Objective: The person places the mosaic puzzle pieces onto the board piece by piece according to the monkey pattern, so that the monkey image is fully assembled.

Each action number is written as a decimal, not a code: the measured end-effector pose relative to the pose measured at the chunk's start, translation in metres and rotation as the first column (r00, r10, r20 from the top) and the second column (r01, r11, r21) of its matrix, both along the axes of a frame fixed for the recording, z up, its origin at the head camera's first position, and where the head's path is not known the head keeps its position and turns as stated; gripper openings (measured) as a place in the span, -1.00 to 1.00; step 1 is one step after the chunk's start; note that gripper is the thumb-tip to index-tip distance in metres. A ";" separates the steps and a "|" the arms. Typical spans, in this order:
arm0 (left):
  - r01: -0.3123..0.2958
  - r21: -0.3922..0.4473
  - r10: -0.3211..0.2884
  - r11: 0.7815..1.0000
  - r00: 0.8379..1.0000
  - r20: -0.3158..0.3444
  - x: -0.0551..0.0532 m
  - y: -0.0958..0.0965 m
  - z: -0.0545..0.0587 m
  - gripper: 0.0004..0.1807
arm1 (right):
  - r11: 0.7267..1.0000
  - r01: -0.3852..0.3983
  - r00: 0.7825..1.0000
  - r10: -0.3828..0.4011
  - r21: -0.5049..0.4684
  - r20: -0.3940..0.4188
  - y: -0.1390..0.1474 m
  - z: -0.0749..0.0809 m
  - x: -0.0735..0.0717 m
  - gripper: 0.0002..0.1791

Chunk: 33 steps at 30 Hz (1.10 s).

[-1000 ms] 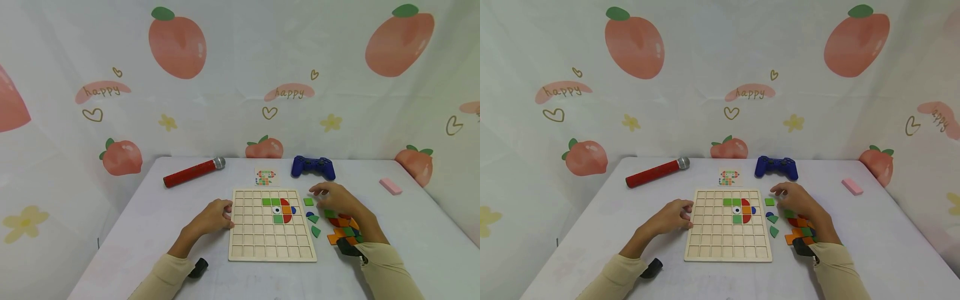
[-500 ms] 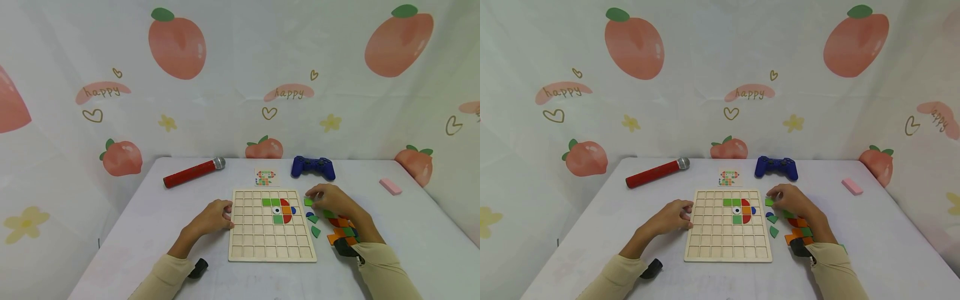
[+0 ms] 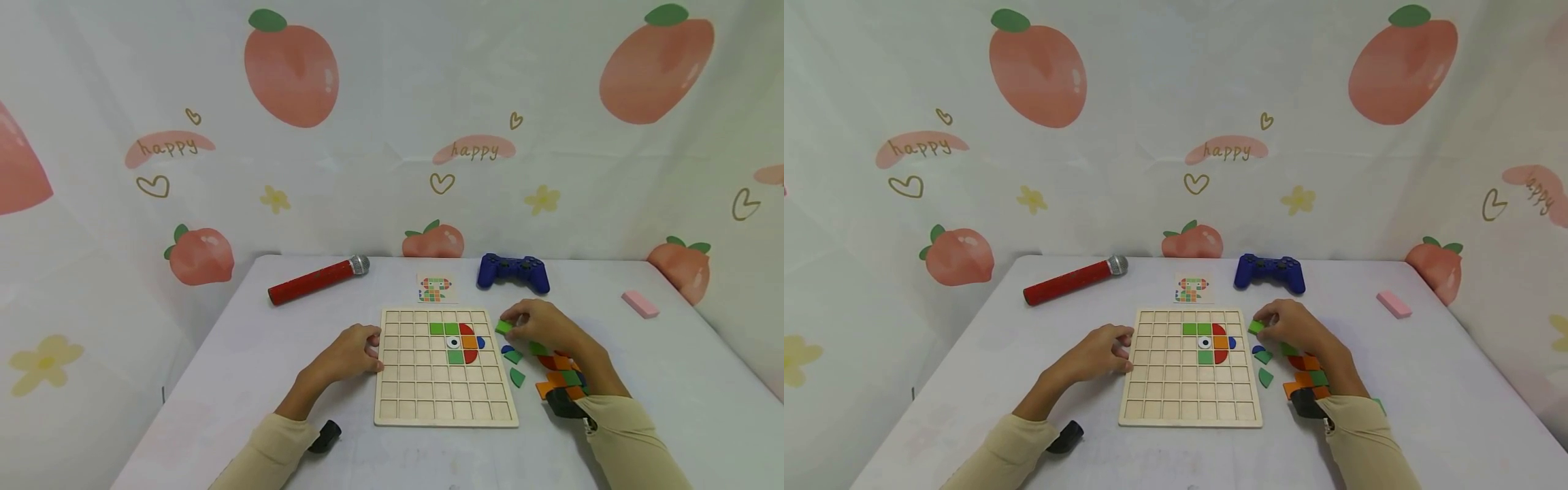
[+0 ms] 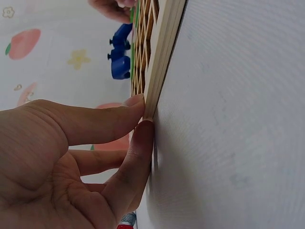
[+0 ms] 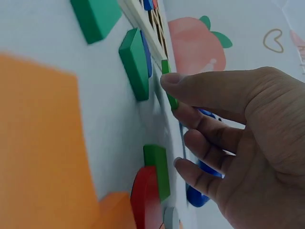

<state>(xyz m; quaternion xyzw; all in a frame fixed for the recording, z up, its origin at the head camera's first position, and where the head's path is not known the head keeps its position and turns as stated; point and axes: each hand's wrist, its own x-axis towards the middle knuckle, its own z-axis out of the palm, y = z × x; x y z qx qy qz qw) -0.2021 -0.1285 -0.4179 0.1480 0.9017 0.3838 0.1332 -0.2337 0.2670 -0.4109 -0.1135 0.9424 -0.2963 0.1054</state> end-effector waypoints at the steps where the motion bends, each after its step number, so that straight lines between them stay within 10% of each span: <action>1: -0.002 -0.001 0.002 1.000 1.000 0.000 0.000 0.000 0.000 -0.35 | 1.000 -0.006 1.000 0.006 -0.011 -0.008 -0.001 0.000 0.000 -0.58; 33: -0.009 0.014 0.009 1.000 1.000 0.013 0.001 -0.001 0.004 -0.29 | 0.956 -0.270 0.962 0.261 -0.117 -0.085 -0.108 0.001 -0.023 -0.69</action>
